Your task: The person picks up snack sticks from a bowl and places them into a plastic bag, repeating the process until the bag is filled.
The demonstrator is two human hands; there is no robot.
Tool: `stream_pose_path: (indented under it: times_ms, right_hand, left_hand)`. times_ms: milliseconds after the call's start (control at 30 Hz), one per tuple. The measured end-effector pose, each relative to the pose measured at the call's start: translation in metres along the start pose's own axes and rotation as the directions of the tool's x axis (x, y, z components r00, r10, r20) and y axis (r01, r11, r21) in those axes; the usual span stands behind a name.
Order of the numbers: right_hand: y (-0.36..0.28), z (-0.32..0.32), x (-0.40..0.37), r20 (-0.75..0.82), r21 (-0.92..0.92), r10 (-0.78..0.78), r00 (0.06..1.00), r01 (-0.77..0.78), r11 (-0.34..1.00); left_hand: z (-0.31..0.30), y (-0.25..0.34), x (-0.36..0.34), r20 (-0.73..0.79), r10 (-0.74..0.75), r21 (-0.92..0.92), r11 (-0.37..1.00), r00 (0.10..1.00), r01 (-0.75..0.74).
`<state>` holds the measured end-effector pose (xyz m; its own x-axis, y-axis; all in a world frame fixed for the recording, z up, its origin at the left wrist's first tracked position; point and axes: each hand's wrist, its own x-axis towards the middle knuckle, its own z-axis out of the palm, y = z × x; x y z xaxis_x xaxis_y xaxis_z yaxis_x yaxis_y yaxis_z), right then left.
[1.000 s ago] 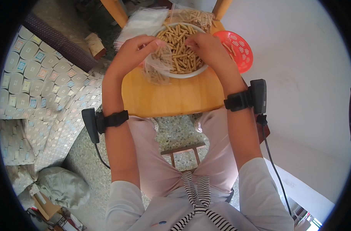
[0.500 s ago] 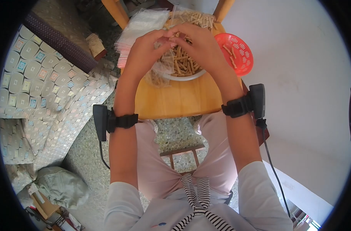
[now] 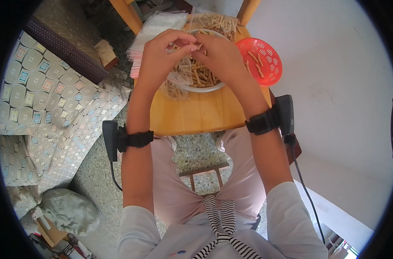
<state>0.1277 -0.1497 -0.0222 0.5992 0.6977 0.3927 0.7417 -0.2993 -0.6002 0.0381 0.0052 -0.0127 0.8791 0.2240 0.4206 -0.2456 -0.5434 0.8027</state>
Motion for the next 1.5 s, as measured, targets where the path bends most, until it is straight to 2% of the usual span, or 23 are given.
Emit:
stream_pose_path:
  times_ms: [67, 133, 333, 400, 500, 567, 600, 667, 833, 900, 967, 1033, 1100, 1133, 1233, 1300, 1333, 1400, 1433, 1467, 1500]
  right_hand:
    - [0.0, 0.001, 0.0, 0.002, -0.083, -0.012, 1.0, 0.013, 0.996]
    - [0.002, 0.001, 0.0, -0.016, -0.067, -0.029, 0.999, 0.028, 0.997]
    - [0.001, -0.001, 0.0, -0.032, -0.06, -0.029, 0.999, 0.027, 0.998]
    - [0.001, -0.001, 0.001, -0.031, -0.062, -0.024, 0.999, 0.022, 0.998]
    - [0.002, -0.002, 0.003, -0.074, -0.05, -0.048, 0.996, 0.044, 0.998]
    - [0.003, -0.005, 0.002, -0.222, -0.004, -0.08, 0.972, 0.081, 0.997]
    - [0.001, -0.008, 0.002, -0.221, -0.003, -0.081, 0.972, 0.082, 0.997]
    - [-0.002, -0.013, 0.003, -0.233, 0.052, 0.022, 0.972, -0.01, 0.999]
    - [-0.013, -0.013, 0.001, -0.212, 0.088, -0.046, 0.976, 0.066, 0.994]
    - [-0.015, -0.01, 0.001, -0.199, 0.105, -0.076, 0.977, 0.099, 0.99]
    - [-0.016, -0.009, 0.001, -0.208, 0.109, -0.105, 0.972, 0.13, 0.985]
    - [-0.017, -0.01, 0.002, -0.209, 0.133, -0.094, 0.973, 0.124, 0.983]
    - [-0.017, -0.01, 0.002, -0.209, 0.157, -0.083, 0.974, 0.117, 0.981]
    - [-0.017, -0.009, 0.002, -0.223, 0.164, -0.054, 0.973, 0.092, 0.982]
    - [-0.014, -0.009, 0.002, -0.216, 0.172, 0.002, 0.976, 0.036, 0.984]
    - [-0.011, -0.01, 0.002, -0.195, 0.173, 0.029, 0.98, 0.006, 0.985]
    - [-0.008, -0.008, 0.001, -0.148, 0.186, 0.023, 0.989, 0.005, 0.983]
    - [-0.005, -0.005, -0.002, -0.101, 0.198, 0.016, 0.995, 0.004, 0.98]
    - [-0.003, -0.003, -0.004, 0.009, 0.113, 0.045, 0.999, -0.046, 0.993]
    - [-0.001, -0.001, -0.006, 0.115, 0.022, 0.083, 0.99, -0.086, 0.996]
    - [0.0, 0.001, -0.007, 0.115, 0.022, 0.084, 0.99, -0.087, 0.996]
  left_hand:
    - [0.005, 0.0, 0.0, 0.001, 0.009, -0.031, 0.999, 1.0, -0.009]
    - [0.005, 0.0, 0.0, 0.002, 0.018, -0.063, 0.998, 1.0, -0.018]
    - [0.003, 0.004, 0.0, 0.062, 0.026, 0.013, 1.0, 0.998, -0.026]
    - [0.002, 0.001, 0.001, 0.03, 0.07, -0.012, 0.997, 0.997, -0.07]
    - [-0.001, 0.004, 0.001, -0.018, 0.044, 0.039, 0.998, 0.999, -0.043]
    - [-0.005, 0.008, 0.001, -0.038, 0.005, 0.051, 0.999, 0.999, -0.003]
    - [-0.006, 0.009, 0.0, -0.059, -0.035, 0.063, 0.997, 0.998, 0.039]
    - [-0.007, 0.004, 0.001, -0.086, -0.022, 0.096, 0.995, 0.996, 0.03]
    - [-0.002, -0.007, 0.001, -0.099, 0.02, 0.212, 0.977, 0.995, 0.001]
    - [0.002, -0.008, 0.0, -0.067, -0.027, 0.117, 0.993, 0.997, 0.035]
    - [0.002, -0.009, 0.001, -0.083, 0.004, 0.118, 0.993, 0.997, 0.006]
    - [0.002, -0.005, 0.002, -0.097, 0.035, 0.119, 0.993, 0.995, -0.023]
    - [0.002, -0.002, 0.003, -0.12, -0.003, 0.001, 1.0, 0.993, 0.003]
    - [0.0, -0.003, 0.002, -0.119, -0.004, 0.001, 1.0, 0.993, 0.005]
    - [-0.009, -0.006, 0.004, -0.072, -0.049, -0.073, 0.996, 0.996, 0.043]
    - [-0.015, -0.008, 0.004, -0.045, -0.18, -0.227, 0.96, 0.983, 0.165]
    - [-0.021, -0.008, 0.004, -0.046, -0.18, -0.227, 0.96, 0.983, 0.165]
    - [-0.034, -0.01, 0.003, 0.094, -0.152, -0.279, 0.945, 0.984, 0.172]
    - [-0.04, -0.012, 0.001, 0.095, -0.151, -0.28, 0.944, 0.984, 0.172]
    - [-0.047, -0.013, 0.0, 0.181, -0.168, -0.231, 0.95, 0.969, 0.208]
    - [-0.051, -0.014, -0.002, 0.266, -0.188, -0.178, 0.954, 0.945, 0.24]
